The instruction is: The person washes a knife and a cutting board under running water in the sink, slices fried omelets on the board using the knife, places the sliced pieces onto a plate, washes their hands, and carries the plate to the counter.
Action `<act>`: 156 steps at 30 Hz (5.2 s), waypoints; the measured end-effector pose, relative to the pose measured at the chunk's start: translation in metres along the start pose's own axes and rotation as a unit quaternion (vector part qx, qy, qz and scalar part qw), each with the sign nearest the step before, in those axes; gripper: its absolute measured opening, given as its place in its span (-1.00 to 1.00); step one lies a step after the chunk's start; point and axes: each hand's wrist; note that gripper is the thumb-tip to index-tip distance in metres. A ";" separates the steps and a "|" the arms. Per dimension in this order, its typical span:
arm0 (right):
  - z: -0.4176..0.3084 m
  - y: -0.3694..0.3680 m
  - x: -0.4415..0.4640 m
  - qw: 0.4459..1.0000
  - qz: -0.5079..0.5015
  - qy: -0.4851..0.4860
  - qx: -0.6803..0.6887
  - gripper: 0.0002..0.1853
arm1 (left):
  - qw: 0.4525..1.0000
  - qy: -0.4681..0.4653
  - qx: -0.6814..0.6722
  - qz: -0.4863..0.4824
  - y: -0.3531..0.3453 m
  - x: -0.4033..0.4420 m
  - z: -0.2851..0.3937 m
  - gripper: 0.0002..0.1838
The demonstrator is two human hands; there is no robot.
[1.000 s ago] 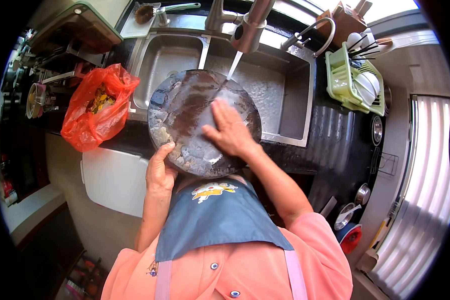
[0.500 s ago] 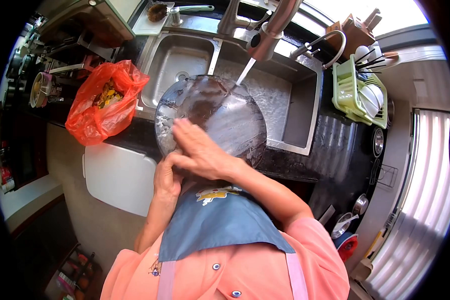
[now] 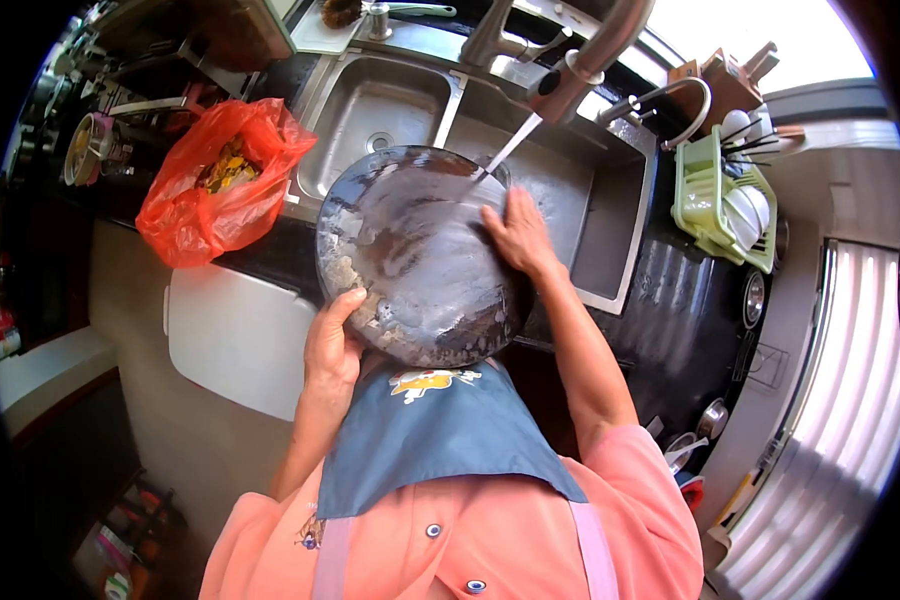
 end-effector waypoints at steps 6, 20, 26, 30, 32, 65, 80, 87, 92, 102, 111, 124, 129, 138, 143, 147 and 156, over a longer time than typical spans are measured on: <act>-0.026 0.027 -0.057 0.998 0.037 0.003 -0.053 -0.05 | 1.000 0.012 -0.001 -0.003 -0.008 0.006 0.002 -0.50; -0.115 0.020 -0.112 0.953 0.013 0.301 0.039 0.06 | 1.000 0.022 0.019 0.009 -0.003 0.006 0.029 -0.45; -0.044 0.019 -0.078 0.980 -0.014 0.197 -0.034 0.05 | 0.999 0.023 0.030 0.015 0.000 0.006 0.030 -0.48; 0.014 0.008 -0.030 0.991 -0.016 0.130 -0.023 0.01 | 0.999 0.024 0.029 0.024 0.003 0.006 0.028 -0.44; 0.040 0.007 -0.003 0.988 -0.145 -0.030 0.031 0.00 | 0.999 0.017 0.023 0.021 0.004 0.007 0.028 -0.46; 0.350 0.086 -0.371 0.690 0.173 -0.401 0.577 0.28 | 0.880 0.283 0.325 -0.201 -0.193 -0.015 -0.309 -0.61; 0.578 0.080 -0.428 0.766 0.144 -0.598 0.187 0.03 | 0.823 0.382 0.404 -0.120 -0.208 -0.043 -0.586 -0.62; 0.596 0.086 -0.422 0.763 0.143 -0.616 0.133 -0.21 | 0.826 0.390 0.401 -0.071 -0.208 -0.042 -0.621 -0.64; 0.602 0.084 -0.422 0.785 0.163 -0.588 0.104 -0.24 | 0.816 0.376 0.434 -0.063 -0.214 -0.054 -0.622 -0.68; 0.607 0.064 -0.407 0.798 0.139 -0.586 0.011 -0.14 | 0.766 0.477 0.415 -0.117 -0.245 -0.081 -0.567 -0.04; 0.427 0.091 -0.386 0.879 0.178 -0.443 0.002 -0.30 | 0.855 0.352 0.352 -0.149 -0.161 0.033 -0.329 -0.50; 0.146 0.071 -0.262 0.953 0.128 -0.247 0.123 -0.40 | 0.271 -0.648 0.578 -0.415 -0.298 0.229 0.005 -0.61; 0.104 0.049 -0.272 0.937 0.129 -0.295 0.139 -0.41 | -0.036 -0.635 0.667 -0.388 -0.375 0.236 -0.049 -0.36; 0.043 -0.029 -0.377 0.823 0.146 -0.496 0.235 -0.35 | -0.203 -0.478 0.810 -0.273 -0.387 0.293 -0.020 -0.17; -0.016 -0.120 -0.461 0.737 0.170 -0.590 0.283 -0.34 | -0.214 -0.673 0.538 -0.460 -0.357 0.329 0.004 -0.25; -0.081 -0.201 -0.544 0.662 0.156 -0.665 0.308 -0.35 | -0.273 -0.458 0.779 -0.330 -0.280 0.201 -0.043 -0.30; -0.192 -0.329 -0.697 0.583 0.114 -0.721 0.357 -0.43 | -0.178 -0.190 0.650 -0.714 0.020 -0.189 -0.242 -0.39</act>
Point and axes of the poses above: each hand's wrist, its own x-axis towards the middle knuckle, its own y-axis out of the back of the hand, z = x × y, and after that the axes turned 11 degrees about -x, right-handed
